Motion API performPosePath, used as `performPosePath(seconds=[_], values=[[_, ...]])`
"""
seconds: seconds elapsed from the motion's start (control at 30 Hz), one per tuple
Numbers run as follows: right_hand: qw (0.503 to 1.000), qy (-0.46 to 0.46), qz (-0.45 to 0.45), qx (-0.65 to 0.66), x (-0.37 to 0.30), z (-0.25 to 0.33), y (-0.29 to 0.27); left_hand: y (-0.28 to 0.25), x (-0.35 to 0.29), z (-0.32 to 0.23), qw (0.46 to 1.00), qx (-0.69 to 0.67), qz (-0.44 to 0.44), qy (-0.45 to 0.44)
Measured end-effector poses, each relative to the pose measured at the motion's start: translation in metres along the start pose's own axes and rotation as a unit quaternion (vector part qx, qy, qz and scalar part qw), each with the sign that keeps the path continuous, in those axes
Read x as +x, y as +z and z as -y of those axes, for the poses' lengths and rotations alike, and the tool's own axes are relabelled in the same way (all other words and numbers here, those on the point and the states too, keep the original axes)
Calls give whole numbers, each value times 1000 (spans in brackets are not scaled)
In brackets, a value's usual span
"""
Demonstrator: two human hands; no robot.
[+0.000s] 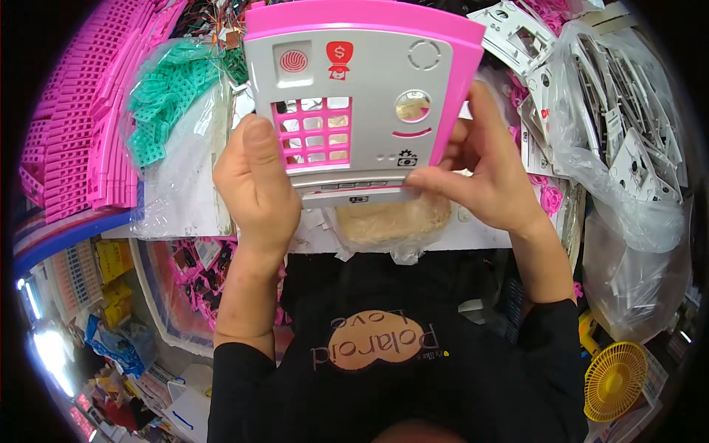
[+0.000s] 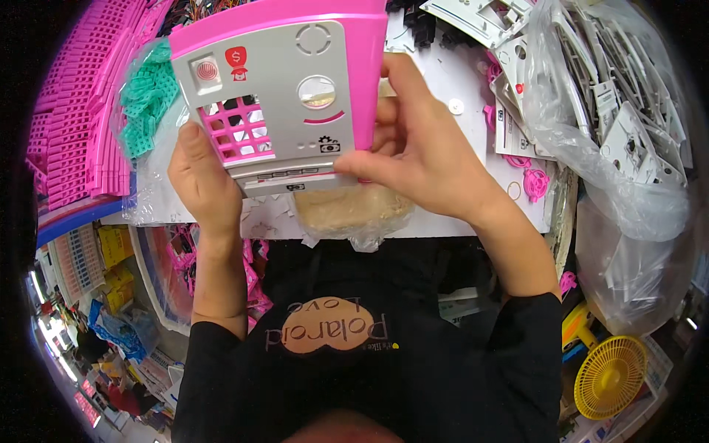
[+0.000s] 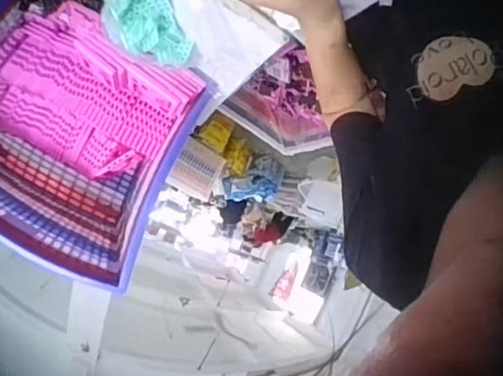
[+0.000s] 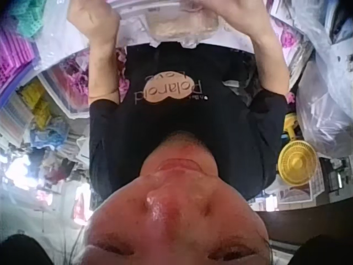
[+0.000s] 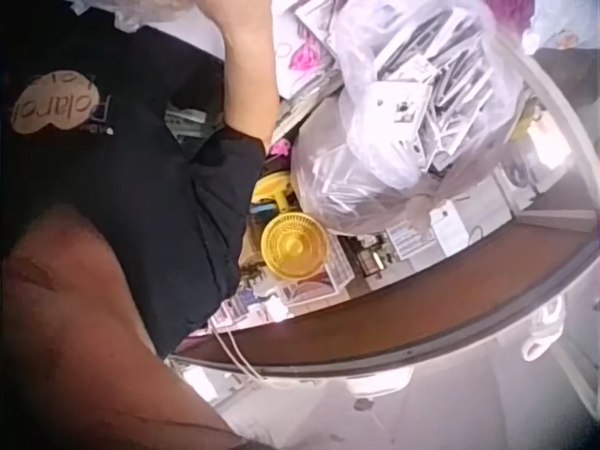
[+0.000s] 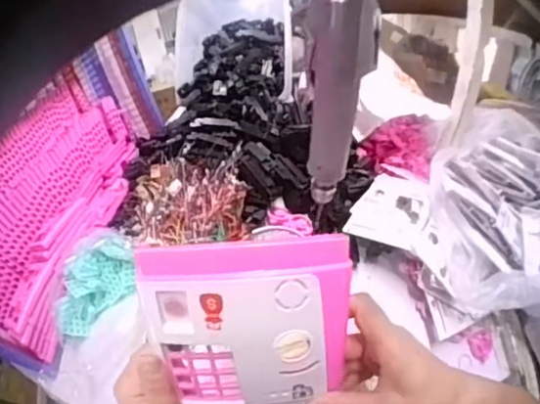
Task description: Assembling a toy calculator by installing internal components and fastening the housing with an electric screwdriver.
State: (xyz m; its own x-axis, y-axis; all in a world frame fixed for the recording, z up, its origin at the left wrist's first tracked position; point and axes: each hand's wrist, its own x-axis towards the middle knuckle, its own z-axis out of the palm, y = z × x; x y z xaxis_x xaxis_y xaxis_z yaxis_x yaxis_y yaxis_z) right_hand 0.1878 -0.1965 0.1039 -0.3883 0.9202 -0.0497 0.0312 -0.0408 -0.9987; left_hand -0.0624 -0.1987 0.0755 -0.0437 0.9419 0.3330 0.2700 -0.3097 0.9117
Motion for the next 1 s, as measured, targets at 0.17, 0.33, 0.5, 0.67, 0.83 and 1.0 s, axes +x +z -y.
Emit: performPosePath(seconds=[0.17,0.33,0.5,0.67,0.83,1.0], values=[[991,-102,-50,-70,5,-13,-2,15,5,12,993,2,-58,103],[893,-306,-66,-325,8,-45,-30,-15,20,41,960,14,152,236],[805,-355,22,-475,-3,-75,-50,-17,-8,39,910,188,235,285],[839,-194,94,-500,-15,-69,-54,-13,-22,43,906,146,332,219],[813,-173,75,-551,-10,-63,-33,-20,-14,47,906,144,346,196],[780,-109,58,-613,-22,-63,-15,-16,-22,35,896,233,340,166]])
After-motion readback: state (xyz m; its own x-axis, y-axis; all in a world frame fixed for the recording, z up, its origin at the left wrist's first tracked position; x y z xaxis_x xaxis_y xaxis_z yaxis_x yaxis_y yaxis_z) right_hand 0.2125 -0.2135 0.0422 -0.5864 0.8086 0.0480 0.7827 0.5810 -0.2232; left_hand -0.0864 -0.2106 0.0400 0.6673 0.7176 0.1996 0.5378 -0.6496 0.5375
